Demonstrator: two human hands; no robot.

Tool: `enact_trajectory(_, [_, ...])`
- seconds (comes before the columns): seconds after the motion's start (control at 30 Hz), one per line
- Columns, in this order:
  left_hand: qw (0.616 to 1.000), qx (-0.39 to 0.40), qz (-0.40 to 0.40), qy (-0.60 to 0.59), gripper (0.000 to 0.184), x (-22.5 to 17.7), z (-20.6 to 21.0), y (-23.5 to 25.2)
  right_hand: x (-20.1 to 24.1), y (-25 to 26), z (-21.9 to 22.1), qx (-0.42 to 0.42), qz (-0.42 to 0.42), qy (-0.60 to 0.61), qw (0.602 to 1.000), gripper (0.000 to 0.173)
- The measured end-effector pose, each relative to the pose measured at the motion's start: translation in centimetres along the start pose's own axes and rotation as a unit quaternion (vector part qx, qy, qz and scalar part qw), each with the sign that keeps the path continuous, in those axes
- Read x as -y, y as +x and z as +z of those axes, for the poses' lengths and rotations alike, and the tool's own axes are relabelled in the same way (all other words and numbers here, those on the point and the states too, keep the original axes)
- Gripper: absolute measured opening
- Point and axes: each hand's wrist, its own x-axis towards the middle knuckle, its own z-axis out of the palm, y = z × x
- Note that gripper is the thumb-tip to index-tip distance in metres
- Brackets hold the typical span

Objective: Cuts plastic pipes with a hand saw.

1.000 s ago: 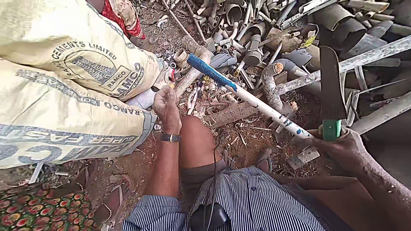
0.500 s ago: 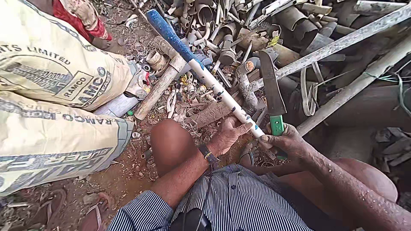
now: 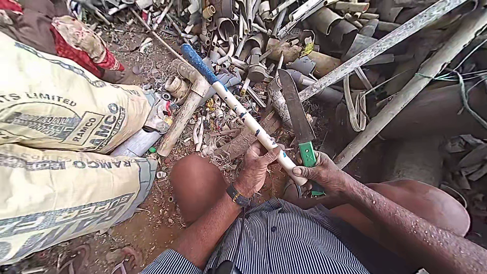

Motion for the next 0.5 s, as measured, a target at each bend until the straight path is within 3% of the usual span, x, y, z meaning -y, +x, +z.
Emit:
enact_trajectory(0.17, [0.999,0.025,0.016,0.014,0.026,0.1,0.4,-0.8,-1.2,-0.1,0.5,0.052,-0.001,0.058,0.997,0.024])
enact_trajectory(0.27, [0.999,0.022,0.001,0.045,0.024,0.1,0.5,-1.0,-1.6,0.0,0.9,0.065,-0.007,0.019,0.998,0.022])
enact_trajectory(0.37, [0.998,-0.013,-0.027,0.06,0.04,0.0,0.6,-0.9,-1.7,0.1,-0.1,0.011,-0.045,-0.112,0.993,0.012])
enact_trajectory(0.43, [0.994,-0.02,-0.064,0.084,0.054,-1.1,0.5,-1.0,-1.3,0.0,-1.2,-0.057,-0.088,-0.23,0.967,0.024])
enact_trajectory(0.5, [0.989,-0.026,-0.082,0.121,0.06,-1.7,0.1,-1.1,-1.1,-0.2,-2.6,-0.07,-0.141,-0.329,0.931,0.043])
